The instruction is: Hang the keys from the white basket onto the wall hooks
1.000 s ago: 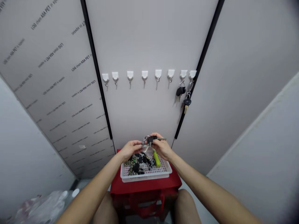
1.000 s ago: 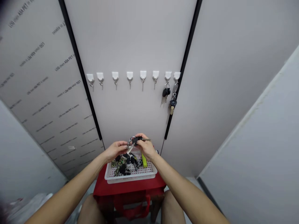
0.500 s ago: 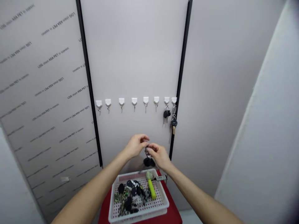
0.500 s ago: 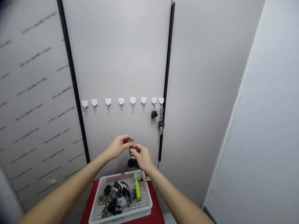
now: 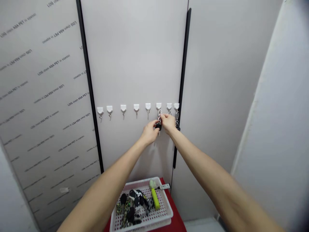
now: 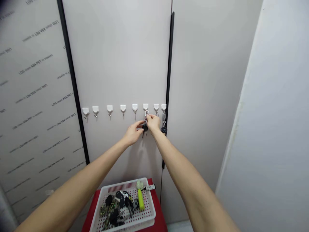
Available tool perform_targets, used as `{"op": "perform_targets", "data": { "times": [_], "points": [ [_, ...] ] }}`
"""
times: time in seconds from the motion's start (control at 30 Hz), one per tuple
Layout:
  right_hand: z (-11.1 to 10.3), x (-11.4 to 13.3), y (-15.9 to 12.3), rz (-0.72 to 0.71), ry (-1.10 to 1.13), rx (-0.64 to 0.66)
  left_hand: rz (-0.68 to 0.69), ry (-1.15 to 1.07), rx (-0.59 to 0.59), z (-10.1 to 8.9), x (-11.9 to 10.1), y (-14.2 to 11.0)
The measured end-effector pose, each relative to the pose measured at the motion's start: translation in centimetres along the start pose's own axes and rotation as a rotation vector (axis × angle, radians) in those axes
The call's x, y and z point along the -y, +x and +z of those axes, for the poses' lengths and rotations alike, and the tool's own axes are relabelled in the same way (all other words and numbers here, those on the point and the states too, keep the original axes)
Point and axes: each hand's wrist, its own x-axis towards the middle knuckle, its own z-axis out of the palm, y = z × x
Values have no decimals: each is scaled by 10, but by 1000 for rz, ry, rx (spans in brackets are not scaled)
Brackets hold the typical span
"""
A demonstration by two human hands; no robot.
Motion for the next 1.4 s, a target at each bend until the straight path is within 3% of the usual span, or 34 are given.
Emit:
{"op": "perform_targets", "data": {
  "times": [0.13, 0.23, 0.3, 0.37, 0.47, 0.57, 0.8, 1.03, 1.4],
  "points": [
    [-3, -10, -8, 20, -92, 33, -116, -6, 39, -1, 17, -24],
    [-9, -21, -38, -125, -204, -26, -232, -6, 75, -4, 47, -63],
    [-12, -34, -70, -234, -299, 14, -322, 28, 101, -8, 73, -98],
    [-16, -52, -109, -280, -385, 209, -417, 97, 137, -11, 98, -137],
    [-22, -83, -162, -183, -534, 583, -495, 231, 221, -14, 124, -188],
    [-25, -105, -191, -61, -673, 760, -475, 345, 332, -14, 135, -218],
    [-5, -99, -211, -258, -779, 948, -405, 550, 530, -10, 130, -228],
    [10, -104, -222, -306, -916, 1034, -369, 624, 548, -11, 132, -233],
    [-40, -120, -189, -192, -859, 816, -364, 625, 526, -9, 131, -233]
  ]
}}
